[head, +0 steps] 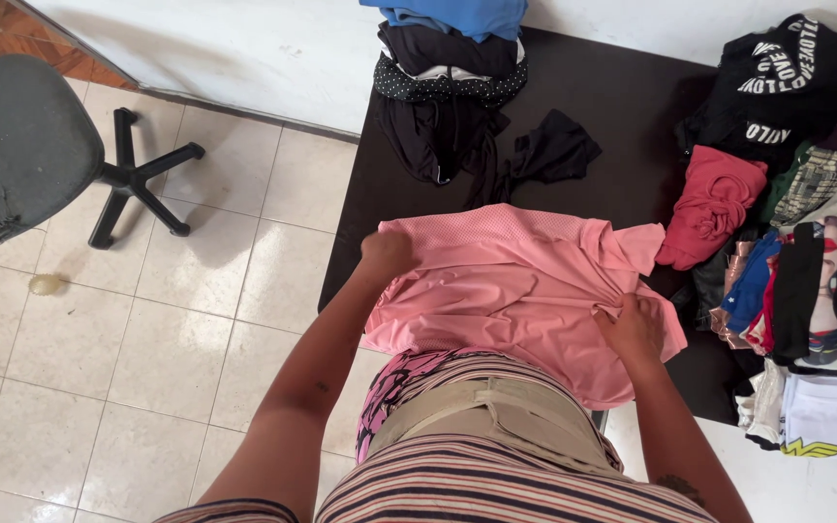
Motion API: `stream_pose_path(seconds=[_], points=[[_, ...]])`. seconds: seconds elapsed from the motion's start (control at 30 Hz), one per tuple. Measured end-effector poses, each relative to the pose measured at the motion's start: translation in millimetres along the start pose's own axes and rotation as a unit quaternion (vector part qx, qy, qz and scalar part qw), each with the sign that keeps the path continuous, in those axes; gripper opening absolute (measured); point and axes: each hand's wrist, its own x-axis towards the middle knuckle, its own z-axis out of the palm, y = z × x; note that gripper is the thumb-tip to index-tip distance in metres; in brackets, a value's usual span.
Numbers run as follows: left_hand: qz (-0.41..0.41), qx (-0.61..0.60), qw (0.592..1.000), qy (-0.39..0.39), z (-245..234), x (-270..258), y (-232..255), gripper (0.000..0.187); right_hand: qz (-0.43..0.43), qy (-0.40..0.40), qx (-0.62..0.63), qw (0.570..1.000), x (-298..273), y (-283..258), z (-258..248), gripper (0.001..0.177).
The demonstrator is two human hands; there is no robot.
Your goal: The person folds several garments on a table, including a white t-shirt, a black t-shirt with a graphic, a pink top, a light pink top, and a black top. Each item is smoothed, folded into a compact rectangle, and placed on a growing stack on the right side of the table.
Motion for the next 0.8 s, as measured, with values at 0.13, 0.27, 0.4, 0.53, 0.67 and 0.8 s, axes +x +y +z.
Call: stream_pose_path(seconds=[0.13, 0.27, 0.4, 0.53, 0.67, 0.8], points=[[0.055, -0.089, 0.98, 0.168, -47.9, 19.2, 35.6, 0.045, 0.018, -0.016, 0.022, 0.999, 4.0, -4.2, -4.9, 0.056], [0.032, -0.13, 0.975, 0.178, -14.8, 97.9, 87.6, 0.046, 0.064, -0.047, 0.045, 0.996, 11.9, -11.9, -5.9, 0.058], [-0.055, -0.14, 0.982, 0.114, -22.9, 131.3, 135.8, 0.064, 0.084, -0.056, 0.064, 0.993, 14.0, -15.7, -8.4, 0.056], [-0.078, -0.281, 0.956, 0.01, -18.6, 202.8, 159.3, 0.075, 0.088, -0.055, 0.078, 0.992, 2.0, -26.3, -26.0, 0.057], [-0.018, -0.439, 0.896, 0.055, -66.0, 230.0, 179.9, 0.062, 0.09, -0.054, 0.072, 0.992, 9.4, -19.0, -17.5, 0.057], [0.016, -0.688, 0.716, 0.116, -120.0, 297.9, 206.4, 0.055, 0.1, -0.059, 0.098, 0.989, 2.9, -28.8, -29.8, 0.055]])
